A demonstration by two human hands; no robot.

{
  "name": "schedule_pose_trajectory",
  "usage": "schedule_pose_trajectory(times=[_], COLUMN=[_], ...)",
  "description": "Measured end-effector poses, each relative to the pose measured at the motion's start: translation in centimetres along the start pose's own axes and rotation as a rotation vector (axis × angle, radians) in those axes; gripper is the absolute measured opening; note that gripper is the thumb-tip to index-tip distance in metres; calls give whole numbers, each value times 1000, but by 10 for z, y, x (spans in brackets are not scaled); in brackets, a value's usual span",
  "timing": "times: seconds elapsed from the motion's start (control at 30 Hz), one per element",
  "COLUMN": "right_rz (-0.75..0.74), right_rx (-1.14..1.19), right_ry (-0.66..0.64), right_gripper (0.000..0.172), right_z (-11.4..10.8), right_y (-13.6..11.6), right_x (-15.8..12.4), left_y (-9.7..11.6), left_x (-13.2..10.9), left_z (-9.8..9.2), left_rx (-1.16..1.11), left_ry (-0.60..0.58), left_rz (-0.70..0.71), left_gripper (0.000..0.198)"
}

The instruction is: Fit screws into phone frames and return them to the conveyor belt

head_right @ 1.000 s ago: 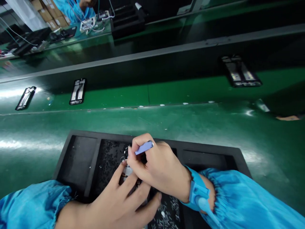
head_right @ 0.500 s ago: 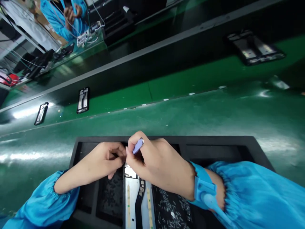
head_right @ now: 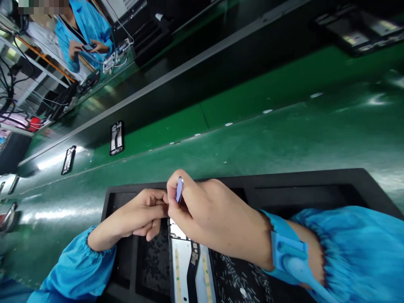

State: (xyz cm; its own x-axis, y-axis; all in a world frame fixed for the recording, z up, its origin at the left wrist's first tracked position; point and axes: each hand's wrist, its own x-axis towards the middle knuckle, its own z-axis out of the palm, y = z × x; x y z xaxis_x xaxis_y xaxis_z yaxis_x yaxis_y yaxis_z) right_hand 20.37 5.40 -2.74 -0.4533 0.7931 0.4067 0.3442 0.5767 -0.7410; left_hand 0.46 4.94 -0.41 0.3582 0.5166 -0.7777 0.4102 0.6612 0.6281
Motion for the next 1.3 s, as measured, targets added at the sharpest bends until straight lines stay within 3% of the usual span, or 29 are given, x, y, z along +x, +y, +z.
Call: schedule_pose_trajectory(times=[0.13, 0.27, 0.77, 1.07, 1.3], right_rz=[41, 62, -3, 102, 138], right_rx=[47, 63, -50, 11, -12], right_ry=[-122, -142, -15, 121, 103], right_gripper=[9, 9, 10, 14, 10], right_z=[-4, -5, 1, -5, -7], right_y=[1, 0, -2, -4, 2], right_x=[4, 5, -2, 7, 11], left_y=[-1, -4, -8, -7, -9], left_x=[1, 2, 5, 7, 9], left_z=[2, 4, 4, 7, 7], left_rx=[3, 17, 16, -29, -43], left_ry=[22, 61, 36, 43, 42], left_rz=[14, 27, 106, 95, 121], left_gripper=[11, 8, 13, 13, 13])
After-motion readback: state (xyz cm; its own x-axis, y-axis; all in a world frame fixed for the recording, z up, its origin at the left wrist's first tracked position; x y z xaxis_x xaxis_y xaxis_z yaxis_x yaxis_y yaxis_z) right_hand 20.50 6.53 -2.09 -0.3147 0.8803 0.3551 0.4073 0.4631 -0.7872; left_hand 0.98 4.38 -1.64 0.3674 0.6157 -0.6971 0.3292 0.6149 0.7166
